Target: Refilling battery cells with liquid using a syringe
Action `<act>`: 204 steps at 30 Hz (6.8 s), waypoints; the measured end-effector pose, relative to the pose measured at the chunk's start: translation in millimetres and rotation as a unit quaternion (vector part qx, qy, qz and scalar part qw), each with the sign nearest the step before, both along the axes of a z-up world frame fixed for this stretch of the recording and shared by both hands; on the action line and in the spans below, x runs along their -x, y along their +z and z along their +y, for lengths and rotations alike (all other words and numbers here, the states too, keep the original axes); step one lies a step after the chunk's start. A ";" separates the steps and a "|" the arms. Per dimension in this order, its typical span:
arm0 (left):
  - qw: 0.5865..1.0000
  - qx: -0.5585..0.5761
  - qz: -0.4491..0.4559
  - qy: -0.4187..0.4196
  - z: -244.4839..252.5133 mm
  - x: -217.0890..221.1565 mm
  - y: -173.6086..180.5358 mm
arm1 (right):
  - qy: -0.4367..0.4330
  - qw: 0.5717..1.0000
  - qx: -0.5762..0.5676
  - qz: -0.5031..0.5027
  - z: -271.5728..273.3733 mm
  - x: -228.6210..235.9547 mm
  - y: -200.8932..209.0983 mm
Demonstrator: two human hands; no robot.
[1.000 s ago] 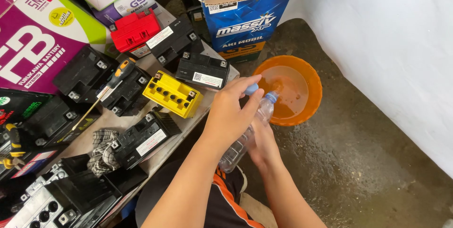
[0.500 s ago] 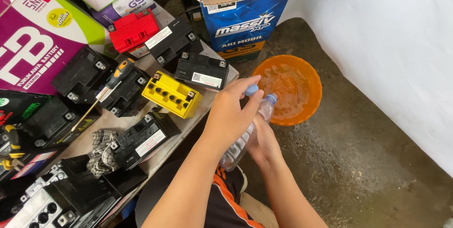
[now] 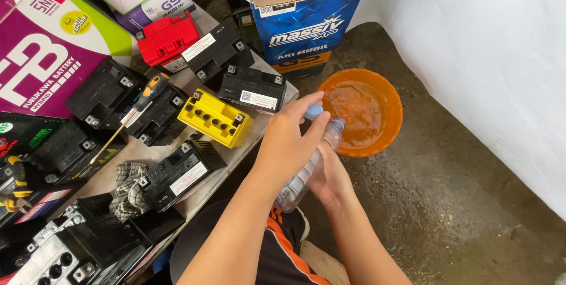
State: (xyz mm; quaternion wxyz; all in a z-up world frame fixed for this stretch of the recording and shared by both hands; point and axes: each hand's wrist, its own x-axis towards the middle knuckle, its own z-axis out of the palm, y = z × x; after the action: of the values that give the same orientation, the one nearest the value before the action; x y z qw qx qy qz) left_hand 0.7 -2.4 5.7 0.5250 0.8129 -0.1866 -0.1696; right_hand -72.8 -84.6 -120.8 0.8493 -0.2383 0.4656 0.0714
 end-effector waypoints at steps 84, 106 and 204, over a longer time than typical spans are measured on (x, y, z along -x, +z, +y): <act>0.949 0.294 0.099 -0.057 66.3 2.3 42.8 | 0.253 0.810 0.370 -0.379 2.4 14.6 99.7; 0.960 0.265 0.077 -0.043 75.4 6.0 47.7 | 0.345 0.752 0.367 -0.425 -12.4 -4.9 99.8; 0.976 -0.162 0.120 0.084 402.0 107.0 128.3 | 0.606 0.309 0.705 -0.201 200.4 -51.2 242.1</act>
State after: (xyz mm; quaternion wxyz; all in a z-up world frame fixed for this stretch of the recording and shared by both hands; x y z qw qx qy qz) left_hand -106.3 399.6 134.1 0.4168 0.8738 -0.0234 -0.2495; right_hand -21.5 115.8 121.4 0.1444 -0.9690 -0.1206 0.1602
